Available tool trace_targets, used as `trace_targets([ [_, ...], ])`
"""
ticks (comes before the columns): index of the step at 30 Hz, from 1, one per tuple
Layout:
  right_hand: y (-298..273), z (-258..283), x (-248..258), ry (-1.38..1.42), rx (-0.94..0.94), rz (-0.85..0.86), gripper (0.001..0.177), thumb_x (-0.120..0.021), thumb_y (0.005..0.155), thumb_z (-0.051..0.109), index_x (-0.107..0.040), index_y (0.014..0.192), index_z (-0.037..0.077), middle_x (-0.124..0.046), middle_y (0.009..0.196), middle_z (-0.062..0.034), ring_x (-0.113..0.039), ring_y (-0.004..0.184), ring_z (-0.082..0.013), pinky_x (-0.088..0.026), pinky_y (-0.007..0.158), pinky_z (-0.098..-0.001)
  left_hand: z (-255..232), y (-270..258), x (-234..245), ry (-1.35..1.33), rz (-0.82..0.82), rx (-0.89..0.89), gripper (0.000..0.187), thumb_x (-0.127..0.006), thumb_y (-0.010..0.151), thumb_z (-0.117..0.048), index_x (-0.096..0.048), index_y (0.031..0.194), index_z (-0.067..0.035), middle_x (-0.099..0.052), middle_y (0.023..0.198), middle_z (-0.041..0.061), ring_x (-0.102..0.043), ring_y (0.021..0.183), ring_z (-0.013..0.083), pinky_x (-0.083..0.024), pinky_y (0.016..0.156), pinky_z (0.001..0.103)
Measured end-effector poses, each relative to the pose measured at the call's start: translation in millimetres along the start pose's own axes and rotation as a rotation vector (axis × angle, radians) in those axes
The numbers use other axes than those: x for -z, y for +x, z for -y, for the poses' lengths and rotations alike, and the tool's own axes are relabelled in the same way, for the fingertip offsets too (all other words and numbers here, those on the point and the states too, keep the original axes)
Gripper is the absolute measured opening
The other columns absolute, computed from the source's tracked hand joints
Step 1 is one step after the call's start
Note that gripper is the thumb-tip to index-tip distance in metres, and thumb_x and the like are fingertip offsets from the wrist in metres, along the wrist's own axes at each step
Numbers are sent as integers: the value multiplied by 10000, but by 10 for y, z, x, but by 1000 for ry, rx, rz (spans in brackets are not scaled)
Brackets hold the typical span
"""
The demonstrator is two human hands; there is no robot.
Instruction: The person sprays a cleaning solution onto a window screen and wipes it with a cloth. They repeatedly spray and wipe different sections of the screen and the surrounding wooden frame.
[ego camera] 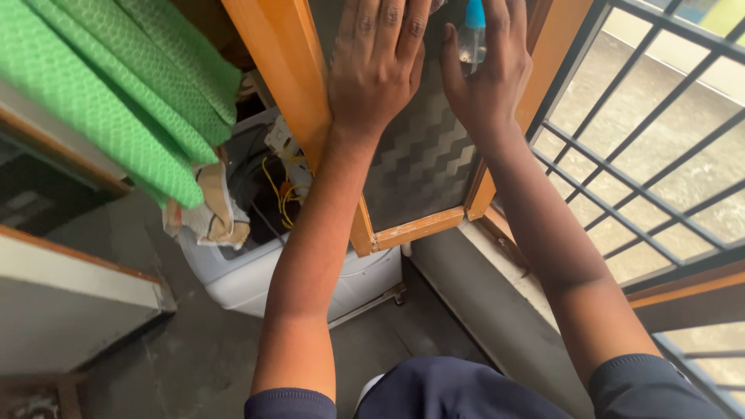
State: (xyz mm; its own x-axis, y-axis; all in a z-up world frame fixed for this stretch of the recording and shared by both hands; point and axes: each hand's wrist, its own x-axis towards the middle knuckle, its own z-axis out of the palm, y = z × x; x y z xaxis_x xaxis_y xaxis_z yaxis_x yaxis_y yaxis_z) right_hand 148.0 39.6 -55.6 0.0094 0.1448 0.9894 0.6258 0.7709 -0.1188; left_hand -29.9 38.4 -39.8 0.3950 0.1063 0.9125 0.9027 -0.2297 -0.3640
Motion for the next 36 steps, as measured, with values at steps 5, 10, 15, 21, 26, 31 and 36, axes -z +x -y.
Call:
trace_targets([
  [5,-79,81,-61,-53,-41,8,588,-763,1098,63,-410,1566,112,-505,1473,-194,-633,1265,-402,-581,1000,-409,10,30,38,-48,-16,-36,437,-508,1162,-96,-374,1577,-78,-403,1608,129,-378,1523,333,-384,1301,491],
  [10,-198,193,81,-95,-95,78,626,-753,1050,30,-408,1569,96,-613,1335,-182,-643,1097,-376,-544,952,-423,-14,42,170,-196,-34,-58,443,-533,1148,-85,-437,1580,-71,-468,1570,113,-429,1502,314,-401,1291,488],
  [15,-477,232,450,-191,-228,96,640,-749,1044,45,-410,1585,86,-639,1324,-188,-691,1127,-329,-569,987,-413,-246,-11,193,-488,-74,18,399,-591,1154,-78,-488,1539,-77,-467,1597,92,-416,1530,292,-396,1311,478],
  [21,-799,111,959,-244,-254,112,581,-693,1059,77,-418,1571,64,-624,1423,-224,-703,1235,-340,-563,1053,-425,-750,-229,-27,-657,-12,-15,397,-603,1095,-45,-555,1489,-67,-502,1567,88,-433,1503,281,-410,1264,468],
  [26,-919,120,1196,-128,-353,143,599,-576,998,29,-395,1570,19,-599,1445,-265,-719,1186,-313,-595,1012,-422,-1097,-358,-234,-697,4,-67,390,-611,1094,-63,-563,1480,-52,-510,1564,93,-431,1498,278,-401,1268,459],
  [31,-766,177,1165,-246,-187,161,662,-608,980,37,-360,1593,79,-609,1323,-241,-678,1154,-372,-569,992,-460,-1027,-293,-153,-625,13,-50,403,-591,1095,-35,-551,1496,-33,-489,1577,107,-414,1505,296,-406,1265,453],
  [36,-574,100,935,-175,-196,239,691,-713,1013,101,-370,1608,174,-637,1189,-167,-707,980,-321,-581,816,-420,-648,-200,25,-325,-46,-24,387,-575,1150,-54,-516,1532,-54,-453,1602,92,-377,1526,283,-389,1277,459],
])
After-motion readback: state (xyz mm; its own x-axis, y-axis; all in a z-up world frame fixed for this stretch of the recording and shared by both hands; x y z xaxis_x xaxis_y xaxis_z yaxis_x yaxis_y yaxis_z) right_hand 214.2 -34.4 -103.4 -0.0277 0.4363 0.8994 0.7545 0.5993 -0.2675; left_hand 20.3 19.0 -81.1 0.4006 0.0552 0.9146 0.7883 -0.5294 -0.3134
